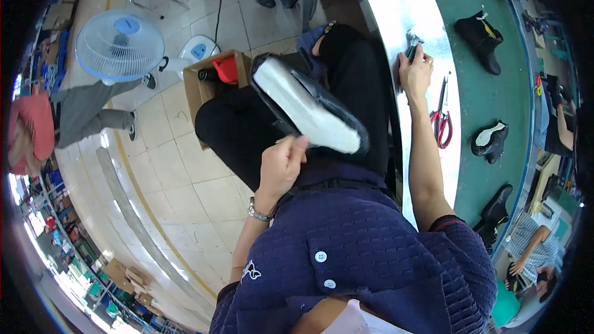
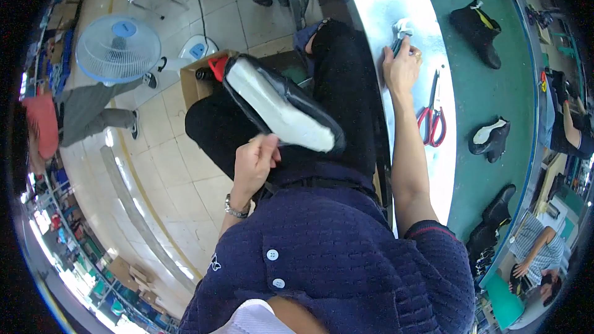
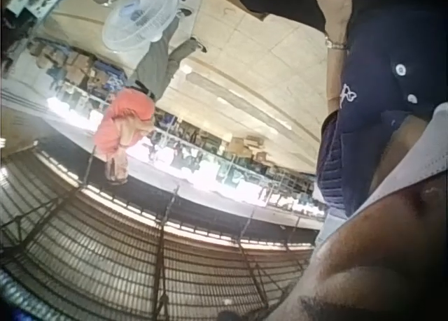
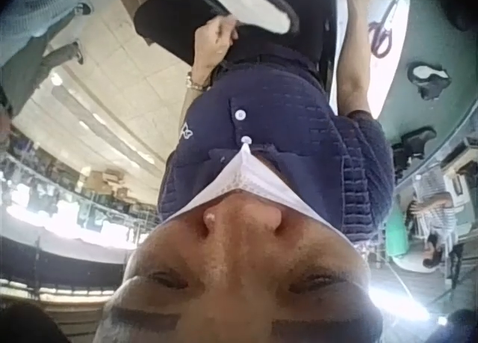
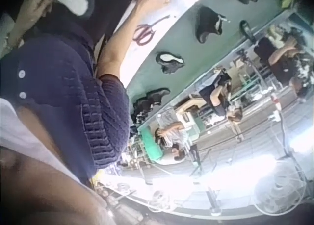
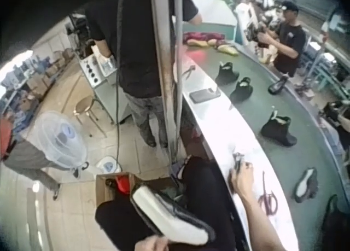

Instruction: Assembling shoe uppers and soles, applying adhesive, and trimming excess material.

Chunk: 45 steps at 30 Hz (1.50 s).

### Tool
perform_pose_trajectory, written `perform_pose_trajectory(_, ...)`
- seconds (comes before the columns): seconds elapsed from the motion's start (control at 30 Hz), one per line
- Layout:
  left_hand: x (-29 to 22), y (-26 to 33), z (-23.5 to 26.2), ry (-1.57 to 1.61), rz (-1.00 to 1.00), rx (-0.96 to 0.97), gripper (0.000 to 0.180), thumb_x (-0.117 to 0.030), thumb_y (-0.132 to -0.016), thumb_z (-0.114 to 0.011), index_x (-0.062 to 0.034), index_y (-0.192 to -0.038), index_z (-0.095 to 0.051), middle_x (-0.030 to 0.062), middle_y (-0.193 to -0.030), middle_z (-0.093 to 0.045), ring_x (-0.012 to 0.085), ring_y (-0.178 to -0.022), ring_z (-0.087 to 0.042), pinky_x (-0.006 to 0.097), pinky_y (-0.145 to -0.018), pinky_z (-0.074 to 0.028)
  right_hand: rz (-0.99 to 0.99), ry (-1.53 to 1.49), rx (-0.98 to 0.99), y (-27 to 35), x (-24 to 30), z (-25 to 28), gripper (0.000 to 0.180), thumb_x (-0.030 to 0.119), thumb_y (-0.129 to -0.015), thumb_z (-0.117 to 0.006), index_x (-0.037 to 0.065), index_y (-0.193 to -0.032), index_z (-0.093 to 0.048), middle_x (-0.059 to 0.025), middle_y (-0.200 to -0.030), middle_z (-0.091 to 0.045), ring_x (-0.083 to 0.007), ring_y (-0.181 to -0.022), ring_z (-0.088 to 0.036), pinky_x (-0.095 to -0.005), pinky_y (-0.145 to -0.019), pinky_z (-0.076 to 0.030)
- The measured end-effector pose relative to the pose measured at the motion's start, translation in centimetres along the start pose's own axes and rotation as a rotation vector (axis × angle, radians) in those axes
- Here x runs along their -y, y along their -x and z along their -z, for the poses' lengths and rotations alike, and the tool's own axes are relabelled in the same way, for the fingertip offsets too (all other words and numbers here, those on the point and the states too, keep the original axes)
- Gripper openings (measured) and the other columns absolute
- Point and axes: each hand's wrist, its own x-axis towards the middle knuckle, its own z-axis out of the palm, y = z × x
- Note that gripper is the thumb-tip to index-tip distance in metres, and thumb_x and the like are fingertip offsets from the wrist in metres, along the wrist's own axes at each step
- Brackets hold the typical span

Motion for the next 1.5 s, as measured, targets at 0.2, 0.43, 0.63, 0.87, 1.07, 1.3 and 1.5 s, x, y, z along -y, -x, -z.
perform_pose_trajectory(0.2,-9.0,-11.5,0.7,-0.594,-0.747,-0.027,0.066,-0.025,-0.068,-0.079,0.0009,-0.124,-0.054,0.017,-0.123,-0.053,0.0356,-0.117,-0.047,0.039,-0.101,-0.038,-0.369,-0.88,0.419,-1.8,-2.9,3.6,0.039,0.018,-0.087,-0.052,-0.003,-0.12,-0.057,-0.0123,-0.082,-0.064,-0.0216,-0.08,-0.061,-0.033,-0.076,-0.047)
perform_pose_trajectory(0.43,-9.0,-21.6,3.5,-0.433,-0.54,0.357,0.04,-0.033,-0.086,-0.066,-0.0023,-0.111,-0.066,0.0178,-0.092,-0.067,0.031,-0.084,-0.065,0.038,-0.075,-0.05,-0.509,-1.099,0.629,1.5,0.1,13.8,0.072,0.015,-0.087,-0.065,0.008,-0.149,-0.029,-0.0046,-0.094,-0.067,-0.0104,-0.084,-0.059,-0.0239,-0.079,-0.043)
perform_pose_trajectory(0.63,-8.1,-22.1,0.5,-0.659,-0.467,-0.204,0.033,-0.03,-0.092,-0.055,-0.0012,-0.078,-0.062,0.02,-0.078,-0.065,0.0386,-0.074,-0.063,0.047,-0.064,-0.046,-0.026,-0.936,1.002,-0.4,4.4,16.6,0.066,0.009,-0.093,-0.054,0.005,-0.151,-0.022,-0.0084,-0.111,-0.066,-0.0149,-0.104,-0.058,-0.0274,-0.094,-0.042)
perform_pose_trajectory(0.87,-9.2,-19.7,2.1,-0.388,-0.237,0.134,0.049,-0.04,-0.08,-0.069,0.0031,-0.102,-0.065,0.0213,-0.086,-0.066,0.034,-0.081,-0.065,0.041,-0.072,-0.05,0.325,-0.47,1.249,-4.7,12.3,17.2,0.064,0.008,-0.093,-0.053,0.007,-0.15,-0.023,-0.0093,-0.112,-0.063,-0.015,-0.102,-0.058,-0.0294,-0.094,-0.043)
perform_pose_trajectory(1.07,-6.7,-14.0,-2.4,-0.568,-0.542,-0.221,0.076,-0.007,-0.06,-0.082,0.007,-0.125,-0.045,0.0209,-0.125,-0.053,0.0341,-0.12,-0.048,0.043,-0.105,-0.034,0.24,-0.486,1.165,-1.8,12.7,16.6,0.062,0.012,-0.096,-0.052,0.01,-0.15,-0.022,-0.0043,-0.076,-0.056,-0.013,-0.06,-0.058,-0.0292,-0.059,-0.051)
perform_pose_trajectory(1.3,-6.0,-13.4,-3.0,-0.551,-0.658,-0.274,0.079,-0.011,-0.06,-0.082,0.0056,-0.129,-0.046,0.02,-0.126,-0.055,0.0339,-0.119,-0.05,0.043,-0.104,-0.037,0.565,-0.519,0.645,2.7,9.1,13.1,0.058,0.011,-0.095,-0.055,0.006,-0.146,-0.03,-0.0187,-0.075,-0.066,-0.0276,-0.061,-0.066,-0.038,-0.06,-0.051)
perform_pose_trajectory(1.5,-4.1,-13.9,-2.7,-0.789,-0.824,-0.342,0.073,-0.02,-0.07,-0.075,0.0099,-0.13,-0.045,0.0254,-0.126,-0.052,0.0393,-0.118,-0.049,0.045,-0.103,-0.039,0.802,0.045,0.73,-2.2,11.4,18.1,0.058,0.013,-0.089,-0.06,0.01,-0.143,-0.038,-0.023,-0.068,-0.062,-0.0425,-0.066,-0.061,-0.045,-0.063,-0.048)
